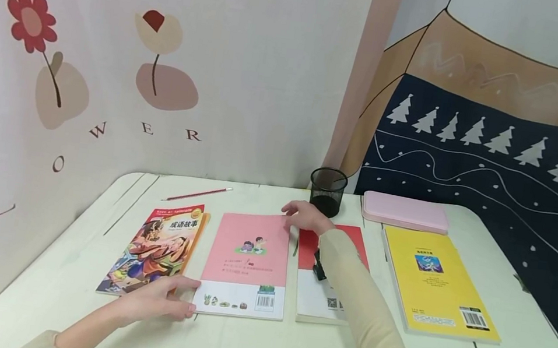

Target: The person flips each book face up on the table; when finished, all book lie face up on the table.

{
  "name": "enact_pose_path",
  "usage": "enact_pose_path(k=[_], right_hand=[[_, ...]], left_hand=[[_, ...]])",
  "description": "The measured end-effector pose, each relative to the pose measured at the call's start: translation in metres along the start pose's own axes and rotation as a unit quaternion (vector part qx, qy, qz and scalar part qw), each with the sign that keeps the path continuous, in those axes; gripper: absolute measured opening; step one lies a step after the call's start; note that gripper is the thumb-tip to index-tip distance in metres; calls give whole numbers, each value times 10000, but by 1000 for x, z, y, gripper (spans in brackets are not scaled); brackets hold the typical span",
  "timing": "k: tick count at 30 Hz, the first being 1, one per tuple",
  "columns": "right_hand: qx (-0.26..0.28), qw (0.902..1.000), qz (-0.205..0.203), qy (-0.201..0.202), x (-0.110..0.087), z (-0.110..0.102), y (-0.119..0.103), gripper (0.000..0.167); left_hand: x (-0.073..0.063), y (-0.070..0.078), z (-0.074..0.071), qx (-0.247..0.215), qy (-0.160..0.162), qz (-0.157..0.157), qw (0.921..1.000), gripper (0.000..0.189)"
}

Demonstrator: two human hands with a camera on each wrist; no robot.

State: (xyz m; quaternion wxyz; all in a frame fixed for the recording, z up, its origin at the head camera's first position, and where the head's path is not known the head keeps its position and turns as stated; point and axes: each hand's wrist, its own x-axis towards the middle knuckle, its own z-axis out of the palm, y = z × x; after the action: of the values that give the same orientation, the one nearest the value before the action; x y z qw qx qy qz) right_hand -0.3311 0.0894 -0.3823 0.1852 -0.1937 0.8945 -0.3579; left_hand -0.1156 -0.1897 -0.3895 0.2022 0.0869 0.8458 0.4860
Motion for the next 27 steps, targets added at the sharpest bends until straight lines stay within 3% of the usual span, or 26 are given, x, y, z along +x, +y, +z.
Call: enact_pose_path(k=[8,17,22,27], right_hand=[[390,9985,33,375,5,1,-3,41],[610,9977,-246,-162,3,-4,-7,38],[1020,9915,-761,-283,-2,-11,-3,32],[1572,9836,-826,-300,-5,-14,2,28]], left_hand=[[-1,1,-1,-5,-48,2,10000,66],[0,-2,-1,-90,-56,-60,9999,68],[2,-2,1,-654,5,-204,9976,75],[2,-2,2,-957,111,-288,9949,80]])
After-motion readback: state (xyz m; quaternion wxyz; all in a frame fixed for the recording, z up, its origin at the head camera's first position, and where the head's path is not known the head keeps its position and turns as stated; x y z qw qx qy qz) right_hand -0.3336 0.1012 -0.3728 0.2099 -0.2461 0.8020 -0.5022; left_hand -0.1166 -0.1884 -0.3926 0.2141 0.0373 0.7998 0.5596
